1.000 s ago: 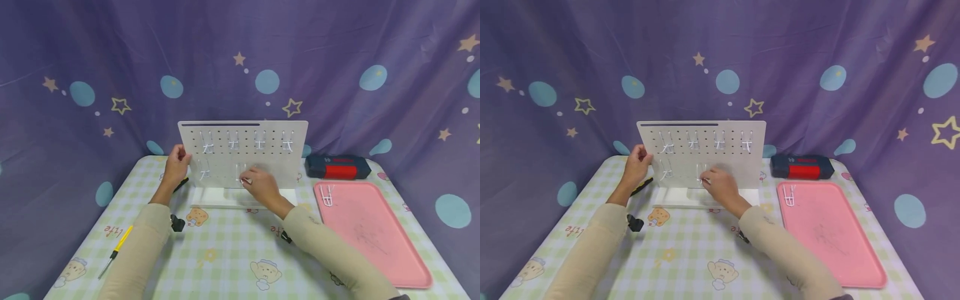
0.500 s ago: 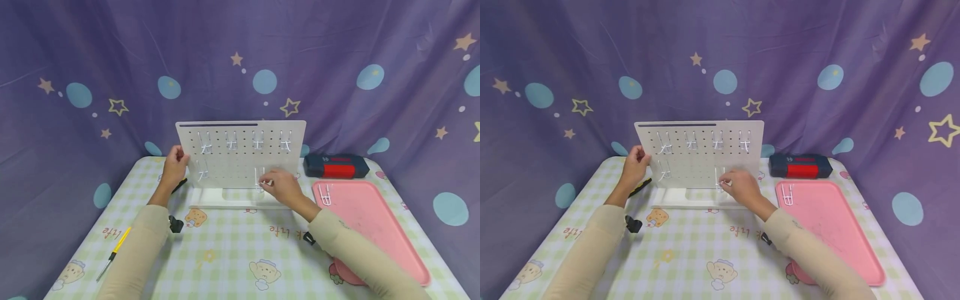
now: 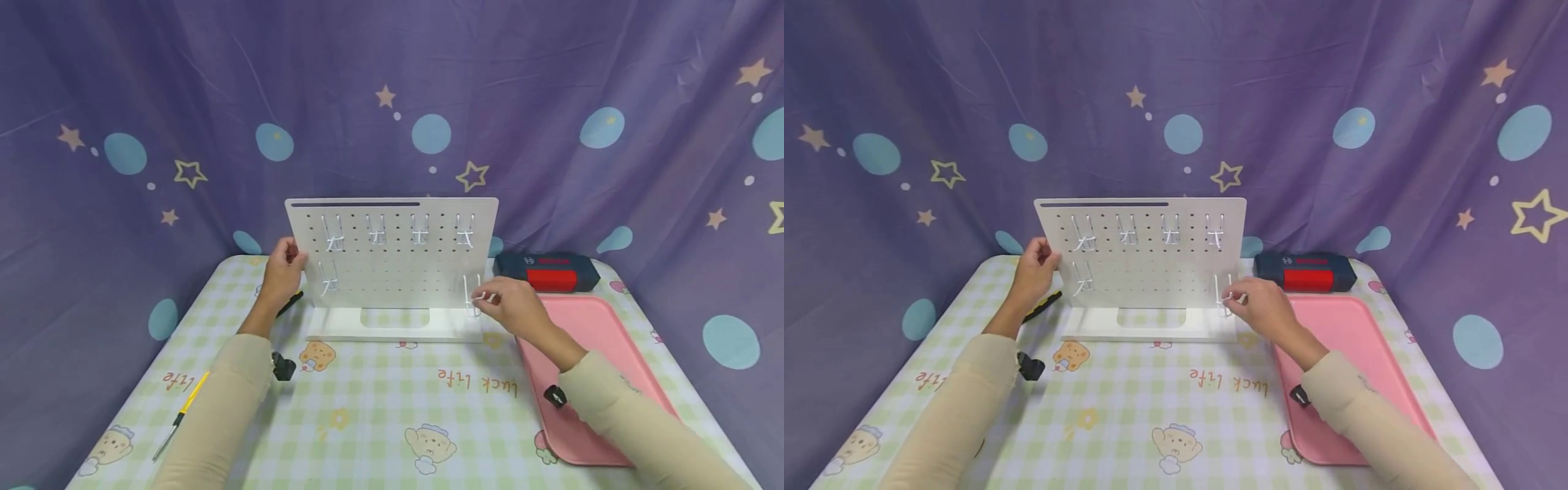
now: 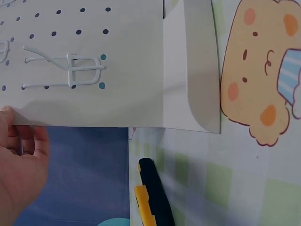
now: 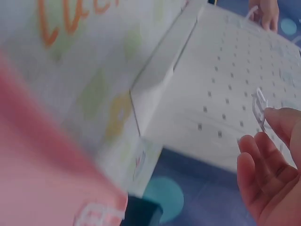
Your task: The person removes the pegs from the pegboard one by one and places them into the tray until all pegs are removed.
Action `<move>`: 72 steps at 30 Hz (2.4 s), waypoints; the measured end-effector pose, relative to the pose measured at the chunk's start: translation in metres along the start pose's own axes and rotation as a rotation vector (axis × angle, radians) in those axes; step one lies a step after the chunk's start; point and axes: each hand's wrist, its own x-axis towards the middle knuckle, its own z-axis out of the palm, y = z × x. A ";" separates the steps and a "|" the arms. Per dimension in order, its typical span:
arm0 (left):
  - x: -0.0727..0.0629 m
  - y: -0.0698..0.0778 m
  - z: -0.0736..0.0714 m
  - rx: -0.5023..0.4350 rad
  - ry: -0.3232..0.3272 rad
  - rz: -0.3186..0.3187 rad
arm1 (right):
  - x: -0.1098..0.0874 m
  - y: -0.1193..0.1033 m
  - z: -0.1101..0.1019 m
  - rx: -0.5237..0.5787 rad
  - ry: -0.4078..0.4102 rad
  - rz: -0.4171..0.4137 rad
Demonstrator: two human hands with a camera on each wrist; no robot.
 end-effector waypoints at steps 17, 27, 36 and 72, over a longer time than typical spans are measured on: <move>0.001 0.003 0.002 0.036 -0.018 -0.024 | -0.031 0.073 -0.081 -0.095 0.028 0.199; 0.001 0.002 0.002 0.037 -0.007 -0.032 | -0.046 0.125 -0.084 -0.120 -0.102 0.251; 0.000 0.003 0.001 0.038 -0.006 -0.014 | -0.055 0.149 -0.056 -0.068 -0.219 0.283; 0.001 0.002 -0.002 0.043 -0.026 -0.032 | -0.045 0.137 -0.087 -0.091 -0.268 0.293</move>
